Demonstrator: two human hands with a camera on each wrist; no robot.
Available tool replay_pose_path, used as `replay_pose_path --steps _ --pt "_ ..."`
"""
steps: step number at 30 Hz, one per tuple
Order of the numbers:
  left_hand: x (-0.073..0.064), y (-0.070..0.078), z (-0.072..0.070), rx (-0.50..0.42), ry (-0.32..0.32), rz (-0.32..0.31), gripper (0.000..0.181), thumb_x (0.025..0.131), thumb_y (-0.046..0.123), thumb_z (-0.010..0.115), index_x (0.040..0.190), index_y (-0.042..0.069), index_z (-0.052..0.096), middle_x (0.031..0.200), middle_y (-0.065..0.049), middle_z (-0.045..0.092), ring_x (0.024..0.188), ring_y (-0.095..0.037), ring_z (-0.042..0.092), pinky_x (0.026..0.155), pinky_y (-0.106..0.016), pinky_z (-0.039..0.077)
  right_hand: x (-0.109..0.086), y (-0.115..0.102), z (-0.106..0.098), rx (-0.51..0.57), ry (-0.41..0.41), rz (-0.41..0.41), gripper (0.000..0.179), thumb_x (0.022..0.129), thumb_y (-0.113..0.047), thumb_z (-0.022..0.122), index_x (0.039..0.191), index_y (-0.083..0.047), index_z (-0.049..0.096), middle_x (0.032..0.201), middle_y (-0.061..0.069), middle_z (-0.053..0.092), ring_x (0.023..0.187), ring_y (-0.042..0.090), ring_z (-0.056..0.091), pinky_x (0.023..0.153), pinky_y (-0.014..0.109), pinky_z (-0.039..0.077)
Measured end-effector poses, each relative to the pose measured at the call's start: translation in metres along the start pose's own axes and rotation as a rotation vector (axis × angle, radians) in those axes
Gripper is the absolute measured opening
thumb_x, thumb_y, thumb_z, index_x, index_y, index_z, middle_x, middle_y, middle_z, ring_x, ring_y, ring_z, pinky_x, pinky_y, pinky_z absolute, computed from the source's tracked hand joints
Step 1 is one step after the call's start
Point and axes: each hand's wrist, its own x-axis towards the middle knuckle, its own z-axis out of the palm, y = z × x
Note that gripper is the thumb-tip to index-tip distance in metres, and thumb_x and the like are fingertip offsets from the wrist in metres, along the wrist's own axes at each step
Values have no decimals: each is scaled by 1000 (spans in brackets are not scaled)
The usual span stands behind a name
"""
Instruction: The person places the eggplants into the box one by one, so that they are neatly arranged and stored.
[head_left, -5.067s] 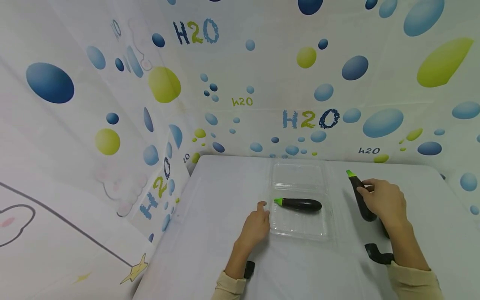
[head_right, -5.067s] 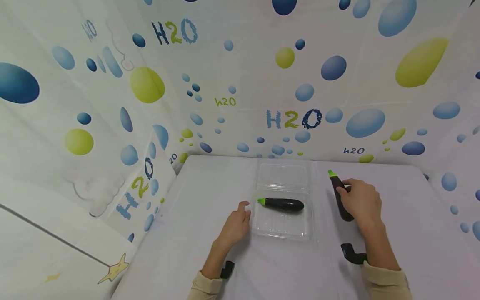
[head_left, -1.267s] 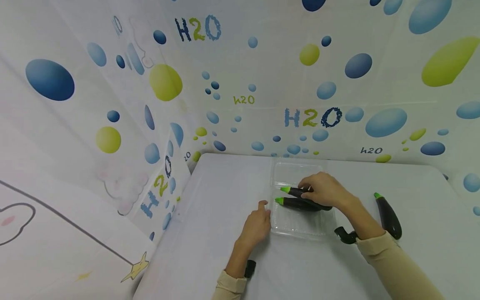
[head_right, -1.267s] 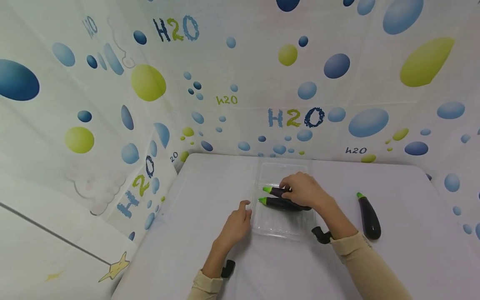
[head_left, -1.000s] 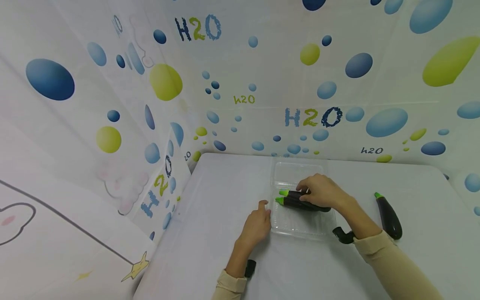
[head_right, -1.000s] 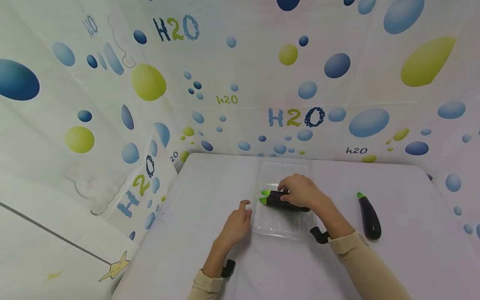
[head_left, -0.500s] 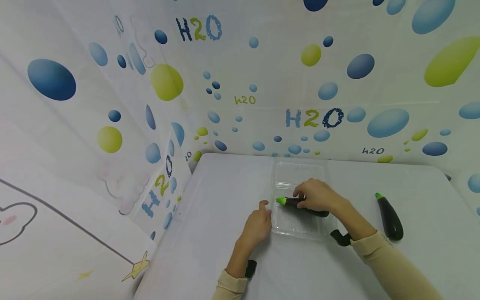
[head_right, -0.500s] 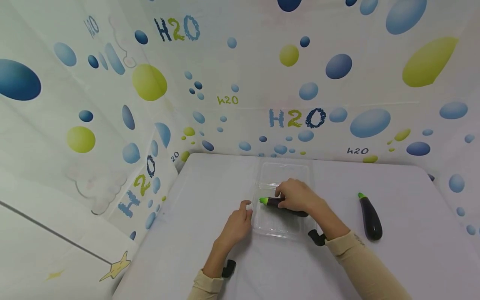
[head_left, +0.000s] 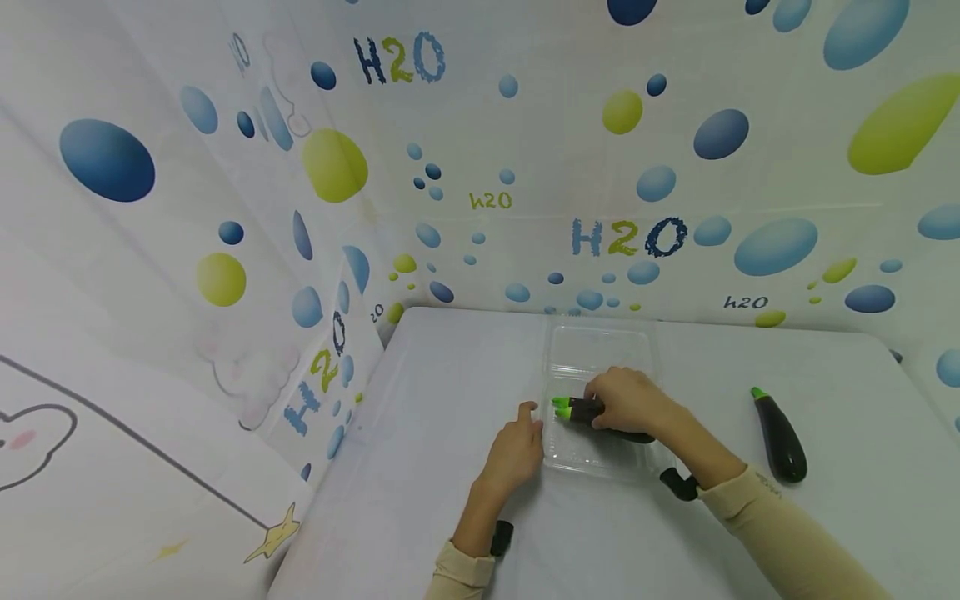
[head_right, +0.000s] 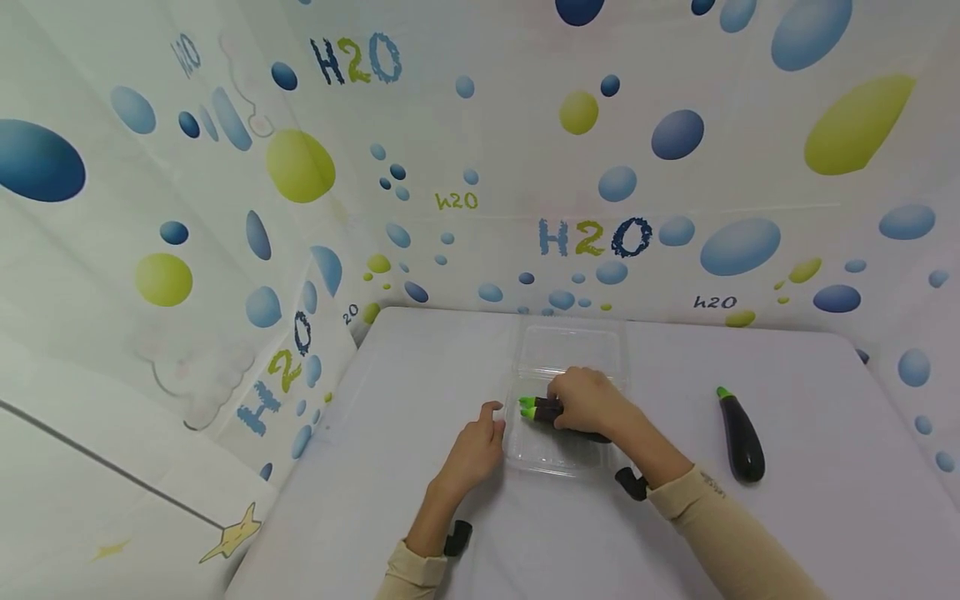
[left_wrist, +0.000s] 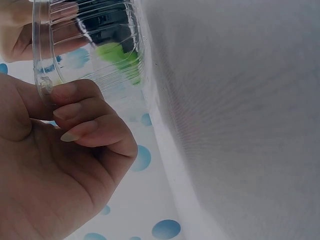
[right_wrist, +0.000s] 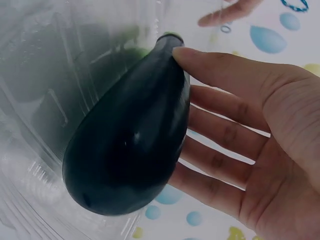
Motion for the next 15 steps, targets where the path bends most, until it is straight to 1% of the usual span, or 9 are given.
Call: replay_pose_path --steps 4,8,15 --pt "-1 -1 0 5 6 14 38 111 17 48 143 -3 49 73 -9 63 62 -18 53 59 -40 47 0 -5 5 -79 12 -10 21 76 -20 93 91 -12 80 81 -4 71 72 12 57 70 36 51" --pt "-2 -2 0 14 15 26 37 110 17 49 142 -3 50 73 -11 63 62 -18 52 59 -41 47 0 -6 10 -134 31 -19 19 74 -20 92 86 -14 79 76 -6 68 69 12 53 66 34 48" --pt "-1 -2 1 4 9 18 38 110 17 48 142 -3 50 71 -8 60 61 -18 52 58 -39 46 -1 -7 19 -183 60 -36 18 73 -18 92 76 -16 74 71 -9 64 64 11 49 62 32 45"
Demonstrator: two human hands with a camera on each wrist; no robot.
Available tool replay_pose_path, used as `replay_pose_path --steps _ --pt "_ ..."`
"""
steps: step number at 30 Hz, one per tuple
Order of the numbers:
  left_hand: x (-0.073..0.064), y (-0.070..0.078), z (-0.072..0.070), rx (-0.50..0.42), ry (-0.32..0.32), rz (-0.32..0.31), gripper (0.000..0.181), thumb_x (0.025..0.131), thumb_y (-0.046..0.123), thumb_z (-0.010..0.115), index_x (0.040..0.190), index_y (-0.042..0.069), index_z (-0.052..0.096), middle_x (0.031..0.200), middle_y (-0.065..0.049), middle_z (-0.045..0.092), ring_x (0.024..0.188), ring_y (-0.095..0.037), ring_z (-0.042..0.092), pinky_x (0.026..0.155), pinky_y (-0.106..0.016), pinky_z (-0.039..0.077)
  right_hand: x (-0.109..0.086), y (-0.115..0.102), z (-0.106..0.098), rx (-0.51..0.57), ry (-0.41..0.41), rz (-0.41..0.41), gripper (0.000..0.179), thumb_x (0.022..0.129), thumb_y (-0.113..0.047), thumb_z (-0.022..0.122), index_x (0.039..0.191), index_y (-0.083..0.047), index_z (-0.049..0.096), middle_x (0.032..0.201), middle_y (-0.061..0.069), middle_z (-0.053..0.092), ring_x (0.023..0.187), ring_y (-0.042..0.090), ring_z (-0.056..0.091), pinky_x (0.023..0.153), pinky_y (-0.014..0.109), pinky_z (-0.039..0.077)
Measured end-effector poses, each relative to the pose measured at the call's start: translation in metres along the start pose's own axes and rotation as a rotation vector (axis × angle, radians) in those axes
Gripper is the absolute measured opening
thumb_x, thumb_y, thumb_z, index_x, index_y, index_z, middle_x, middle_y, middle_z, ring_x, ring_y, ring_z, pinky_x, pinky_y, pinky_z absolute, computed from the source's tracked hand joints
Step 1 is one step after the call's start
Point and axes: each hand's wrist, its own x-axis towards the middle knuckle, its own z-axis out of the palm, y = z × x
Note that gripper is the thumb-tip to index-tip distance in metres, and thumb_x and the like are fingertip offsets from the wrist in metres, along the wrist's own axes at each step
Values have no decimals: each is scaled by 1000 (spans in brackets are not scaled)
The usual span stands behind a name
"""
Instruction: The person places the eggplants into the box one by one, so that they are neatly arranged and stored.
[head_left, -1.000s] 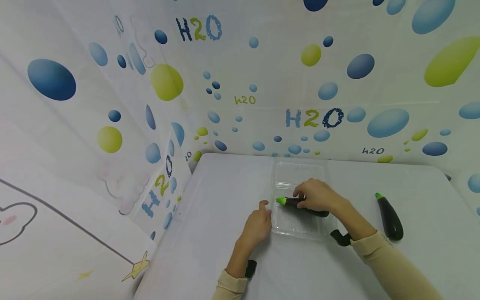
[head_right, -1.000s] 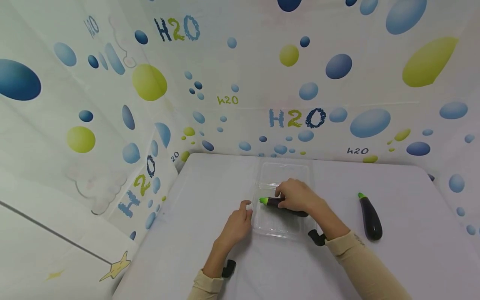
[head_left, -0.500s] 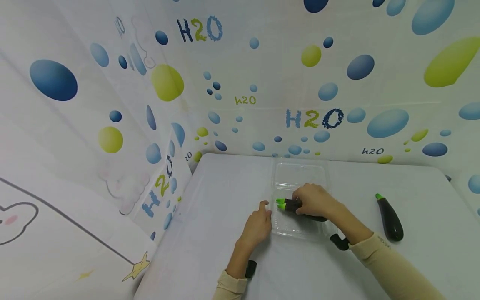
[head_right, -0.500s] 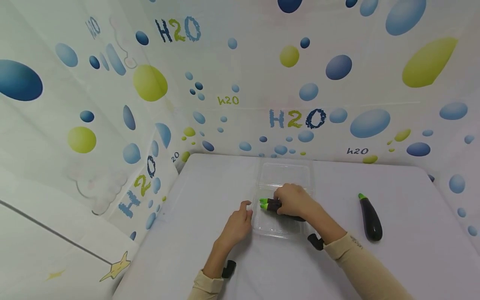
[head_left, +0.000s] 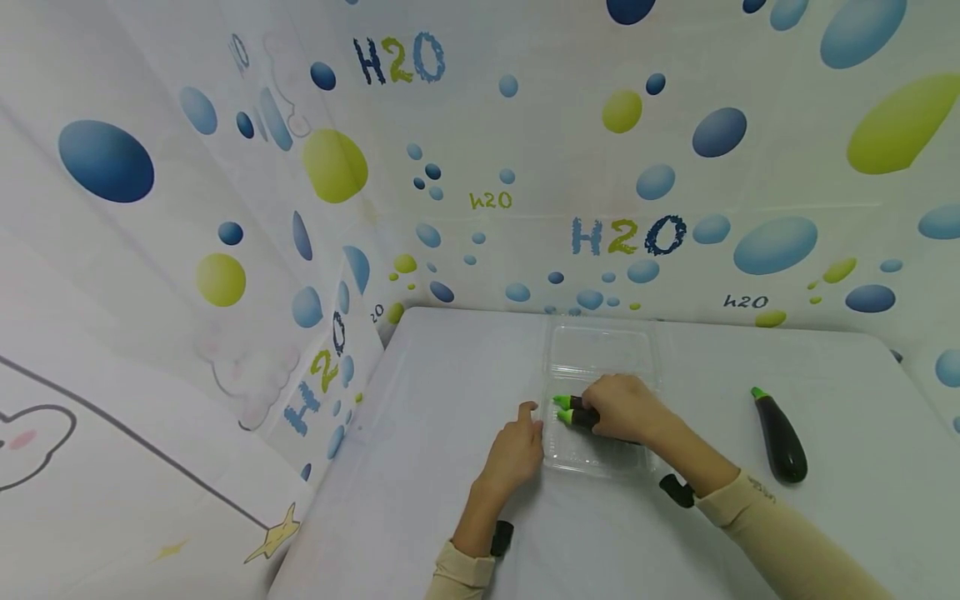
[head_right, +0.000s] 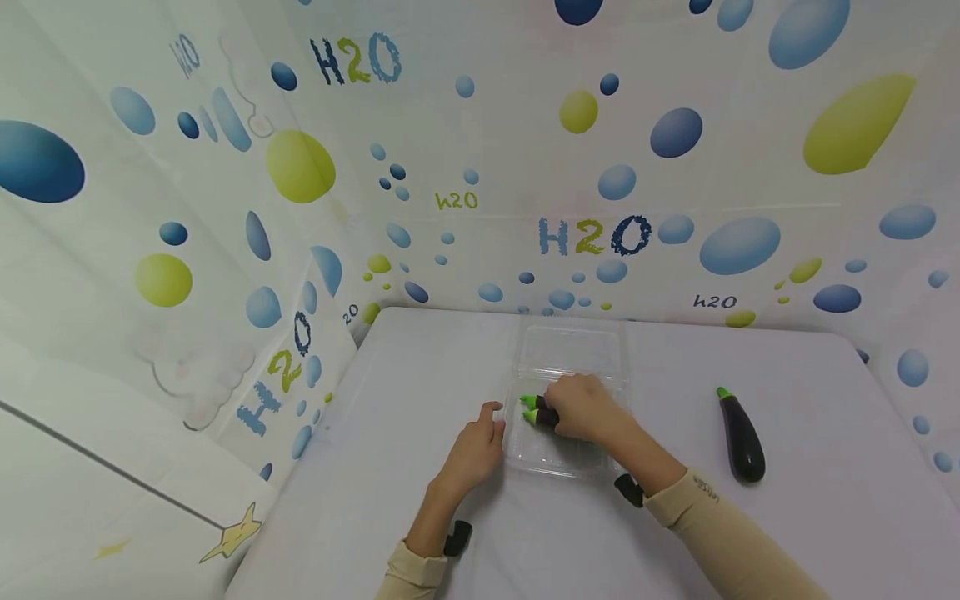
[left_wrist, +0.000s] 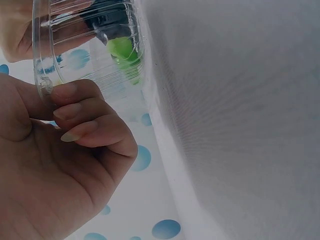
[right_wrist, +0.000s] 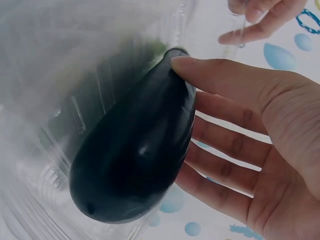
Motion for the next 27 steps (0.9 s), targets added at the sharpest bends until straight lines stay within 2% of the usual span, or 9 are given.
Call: replay_pose_path --steps 10,15,27 --pt "0 0 0 7 -2 -14 37 110 17 49 142 -2 50 78 -14 66 64 -20 55 62 -43 49 -1 -3 8 -97 -2 -9 28 72 -23 96 80 -14 70 73 -5 63 63 11 49 60 31 45" --pt "0 2 -1 0 -8 -14 38 110 16 48 143 -3 50 73 -9 63 62 -19 52 60 -40 47 -2 -3 11 -136 7 -27 31 71 -25 97 81 -13 70 74 -4 62 63 11 49 58 31 45" --pt "1 2 0 -6 -11 -17 39 111 17 48 144 -4 49 68 -5 59 60 -17 51 57 -37 44 -3 -2 5 -90 -6 -20 30 70 -24 98 82 -14 72 77 -4 65 66 12 55 62 33 49"
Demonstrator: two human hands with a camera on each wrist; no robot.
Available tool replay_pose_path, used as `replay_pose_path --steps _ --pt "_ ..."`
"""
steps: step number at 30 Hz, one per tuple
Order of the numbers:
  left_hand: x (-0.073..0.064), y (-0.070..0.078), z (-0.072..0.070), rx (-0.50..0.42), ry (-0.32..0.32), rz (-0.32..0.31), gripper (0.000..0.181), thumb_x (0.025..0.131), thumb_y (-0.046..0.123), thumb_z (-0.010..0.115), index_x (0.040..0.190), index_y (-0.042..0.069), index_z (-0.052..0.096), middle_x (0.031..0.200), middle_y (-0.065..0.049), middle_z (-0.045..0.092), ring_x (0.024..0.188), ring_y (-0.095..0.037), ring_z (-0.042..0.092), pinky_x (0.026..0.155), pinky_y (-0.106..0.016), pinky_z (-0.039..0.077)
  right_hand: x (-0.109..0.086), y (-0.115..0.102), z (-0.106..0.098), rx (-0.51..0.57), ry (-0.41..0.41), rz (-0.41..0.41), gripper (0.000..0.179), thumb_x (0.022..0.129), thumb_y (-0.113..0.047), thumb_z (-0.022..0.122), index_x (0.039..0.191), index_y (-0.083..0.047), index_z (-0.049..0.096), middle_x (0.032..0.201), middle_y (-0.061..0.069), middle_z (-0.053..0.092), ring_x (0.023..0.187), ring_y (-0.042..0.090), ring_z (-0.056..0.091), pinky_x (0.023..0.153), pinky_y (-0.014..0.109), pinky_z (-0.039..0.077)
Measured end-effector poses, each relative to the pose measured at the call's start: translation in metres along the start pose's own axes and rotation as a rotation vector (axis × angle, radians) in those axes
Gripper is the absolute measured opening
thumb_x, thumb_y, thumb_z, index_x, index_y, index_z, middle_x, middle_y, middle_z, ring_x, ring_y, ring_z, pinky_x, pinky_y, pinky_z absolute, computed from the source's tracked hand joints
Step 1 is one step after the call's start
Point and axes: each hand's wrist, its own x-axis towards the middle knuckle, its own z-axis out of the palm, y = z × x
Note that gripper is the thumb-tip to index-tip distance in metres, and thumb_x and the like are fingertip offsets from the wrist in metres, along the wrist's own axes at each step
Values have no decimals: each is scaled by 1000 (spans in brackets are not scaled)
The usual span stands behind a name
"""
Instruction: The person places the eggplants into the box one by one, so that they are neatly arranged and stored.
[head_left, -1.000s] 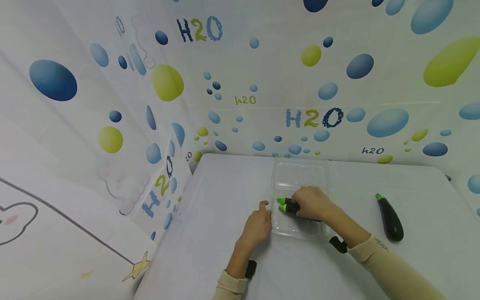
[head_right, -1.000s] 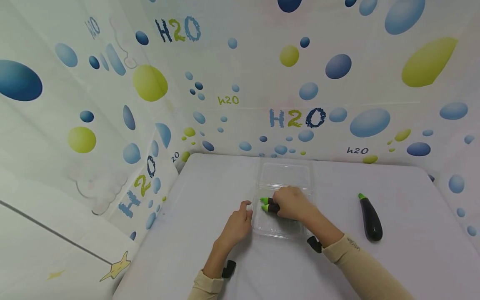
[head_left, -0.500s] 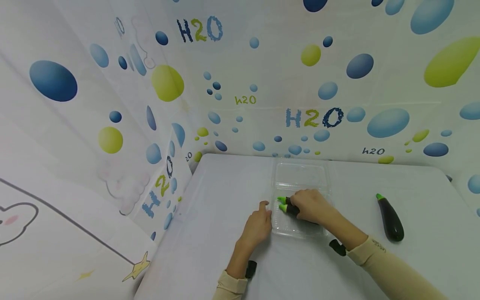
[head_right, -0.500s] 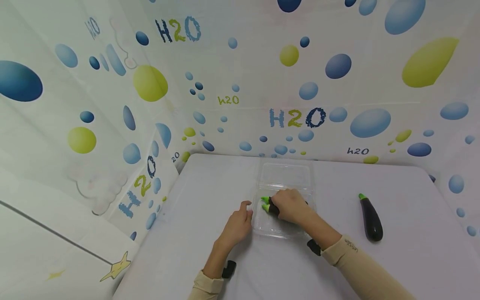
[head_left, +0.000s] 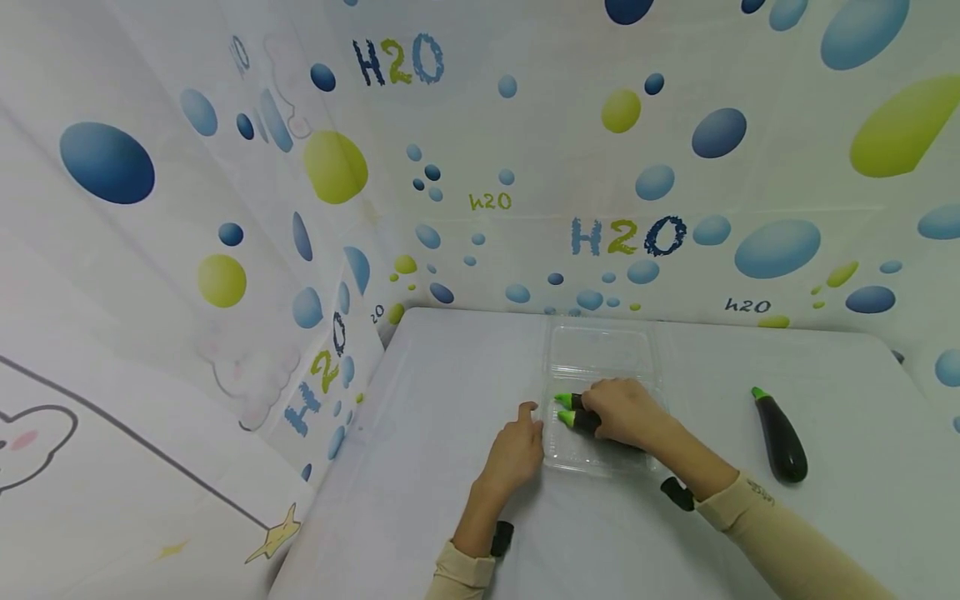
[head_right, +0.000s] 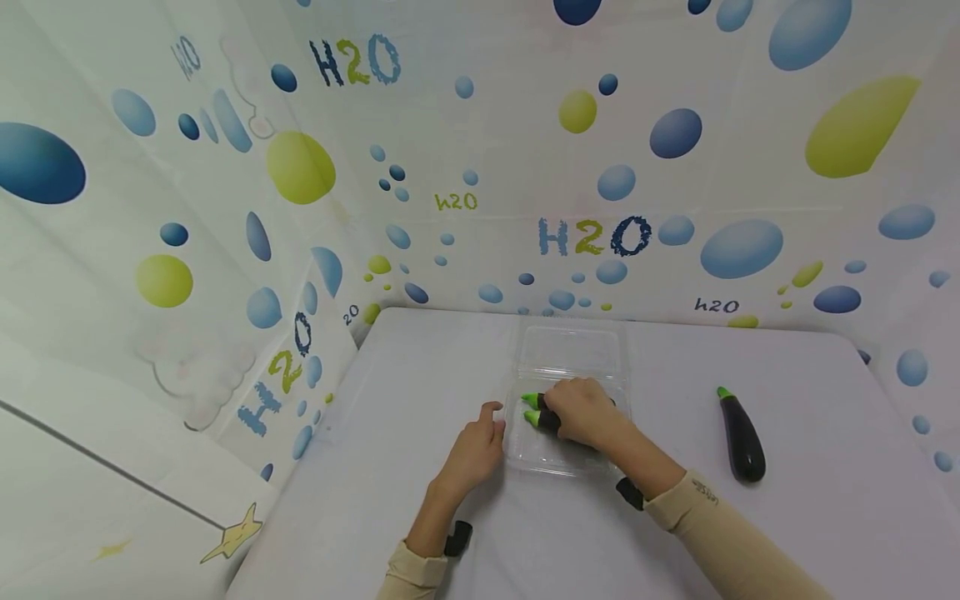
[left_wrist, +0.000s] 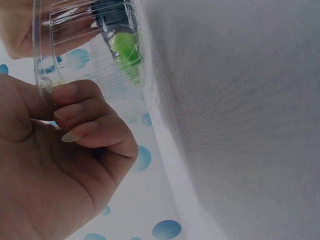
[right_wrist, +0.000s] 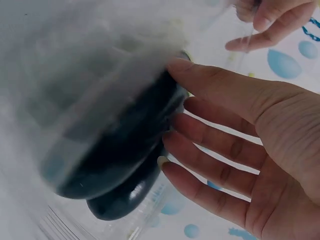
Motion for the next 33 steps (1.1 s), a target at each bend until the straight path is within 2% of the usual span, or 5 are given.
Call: replay_pose_path --steps 14,21,28,33 --pt "3 2 3 9 -16 -26 42 112 20 46 146 -3 47 63 0 51 55 -14 47 53 -32 39 -1 8 -14 50 -16 22 31 72 -26 97 92 -14 77 85 -3 70 71 11 58 66 35 51" --pt "4 5 4 5 -11 -28 41 112 20 46 146 -3 48 64 0 52 57 -16 49 55 -34 41 -9 21 -23 117 16 54 33 76 -28 94 101 -13 78 91 -2 72 77 14 63 68 38 55" --pt "5 6 3 -3 -25 -44 42 113 21 44 148 -2 46 63 1 51 54 -14 46 52 -31 38 -21 39 -36 198 44 125 37 83 -30 90 111 -11 77 96 3 75 83 19 68 67 41 55" --pt "5 6 3 -12 -26 -49 43 113 22 44 148 -2 45 62 1 50 53 -13 45 50 -30 36 -30 51 -41 227 84 176 34 84 -30 90 110 -13 78 94 2 74 83 20 67 68 43 55"
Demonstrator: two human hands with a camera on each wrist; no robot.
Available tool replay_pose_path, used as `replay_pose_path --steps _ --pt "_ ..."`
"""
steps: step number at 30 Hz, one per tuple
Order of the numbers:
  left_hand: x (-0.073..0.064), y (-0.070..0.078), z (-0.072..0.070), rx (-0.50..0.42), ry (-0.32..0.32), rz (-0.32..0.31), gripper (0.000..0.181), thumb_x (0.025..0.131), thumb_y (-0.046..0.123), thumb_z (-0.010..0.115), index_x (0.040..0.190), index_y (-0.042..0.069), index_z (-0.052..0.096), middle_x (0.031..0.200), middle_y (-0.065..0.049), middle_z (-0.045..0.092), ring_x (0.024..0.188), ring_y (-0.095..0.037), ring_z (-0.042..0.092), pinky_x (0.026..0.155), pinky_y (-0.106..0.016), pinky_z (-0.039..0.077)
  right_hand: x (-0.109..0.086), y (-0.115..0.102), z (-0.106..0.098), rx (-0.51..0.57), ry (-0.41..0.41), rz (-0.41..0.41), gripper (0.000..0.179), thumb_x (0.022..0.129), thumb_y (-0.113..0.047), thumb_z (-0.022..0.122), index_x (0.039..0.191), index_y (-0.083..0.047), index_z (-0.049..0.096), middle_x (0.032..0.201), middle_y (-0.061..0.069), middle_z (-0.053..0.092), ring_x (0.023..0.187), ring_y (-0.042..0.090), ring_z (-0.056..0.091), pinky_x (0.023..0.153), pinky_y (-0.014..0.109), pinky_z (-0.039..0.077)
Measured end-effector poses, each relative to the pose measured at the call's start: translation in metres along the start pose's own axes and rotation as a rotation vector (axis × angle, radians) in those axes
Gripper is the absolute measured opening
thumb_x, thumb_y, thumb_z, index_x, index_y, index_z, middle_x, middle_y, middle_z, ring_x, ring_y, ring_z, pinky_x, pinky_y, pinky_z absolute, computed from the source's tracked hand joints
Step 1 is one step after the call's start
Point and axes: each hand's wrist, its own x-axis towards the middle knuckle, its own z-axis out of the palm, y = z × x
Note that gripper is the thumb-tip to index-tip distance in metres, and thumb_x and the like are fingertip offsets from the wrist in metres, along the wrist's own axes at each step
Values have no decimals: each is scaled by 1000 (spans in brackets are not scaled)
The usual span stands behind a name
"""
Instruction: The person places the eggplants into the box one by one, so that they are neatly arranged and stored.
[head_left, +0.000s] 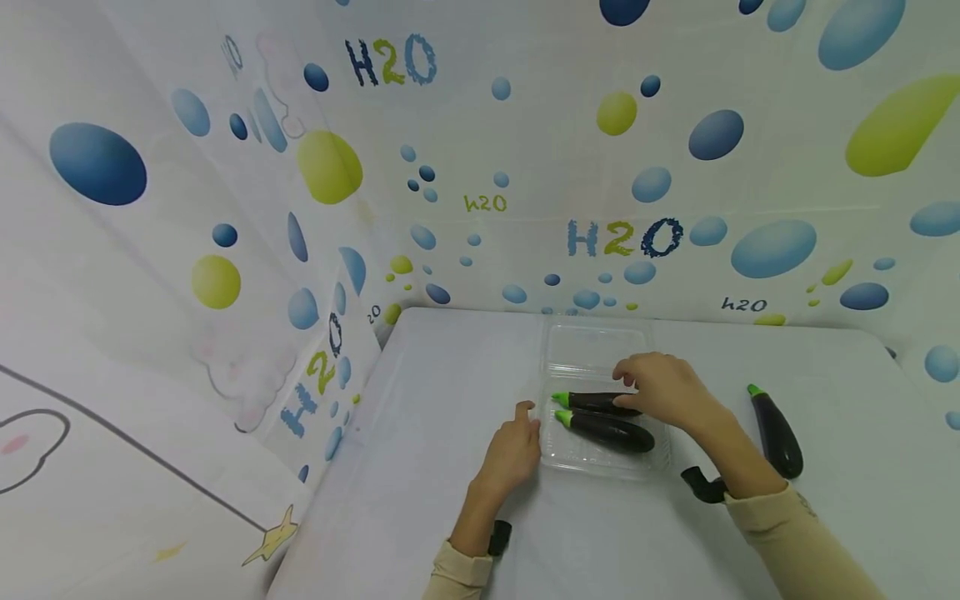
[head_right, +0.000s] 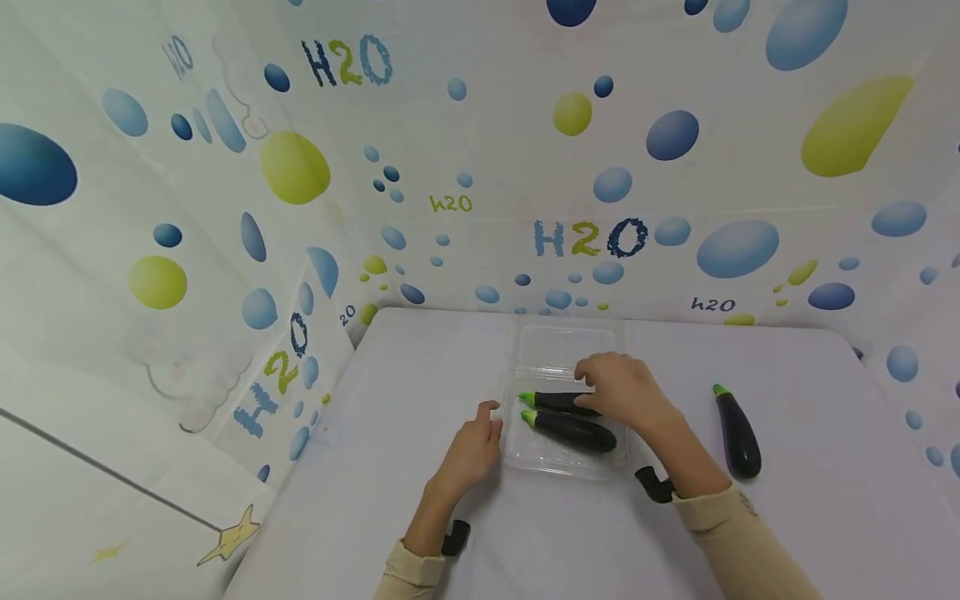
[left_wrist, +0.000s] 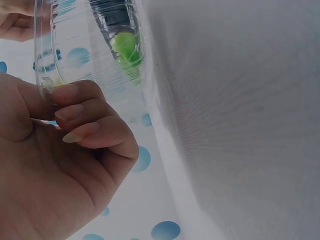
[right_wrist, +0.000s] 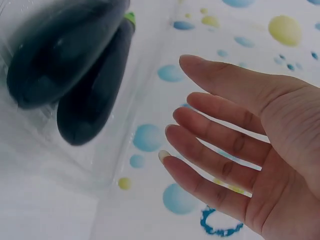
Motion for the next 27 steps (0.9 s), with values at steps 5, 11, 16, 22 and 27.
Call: replay_pose_path --steps 5,11,16,22,27 --pt "0 1 0 -4 -4 -12 44 113 23 43 149 -1 45 61 2 49 51 -12 43 49 -30 35 -8 8 -7 36 51 34 33 82 -28 91 108 -11 79 92 3 75 83 22 68 70 45 56" --pt "0 1 0 3 8 -1 43 113 22 45 148 -2 46 61 2 48 50 -12 42 48 -29 34 -20 17 -9 103 84 93 30 87 -28 86 110 -10 79 93 3 75 86 23 69 75 48 56" --pt "-1 0 0 -2 6 -1 43 113 22 44 148 -2 46 61 2 49 50 -12 43 48 -29 34 -32 25 -9 115 134 133 28 91 -29 83 110 -10 78 92 2 75 87 25 70 75 49 56" --pt "-1 -1 0 -6 5 2 43 112 21 45 149 -2 46 61 2 50 50 -12 43 48 -29 35 -47 35 -8 120 164 192 28 92 -28 81 112 -8 78 95 6 76 88 28 70 74 52 55" --pt "-1 -3 1 -9 -3 1 43 112 22 45 149 -1 45 60 2 49 49 -12 42 47 -28 34 -57 42 -7 138 177 242 30 93 -29 80 113 -7 77 99 10 77 91 32 71 75 56 55"
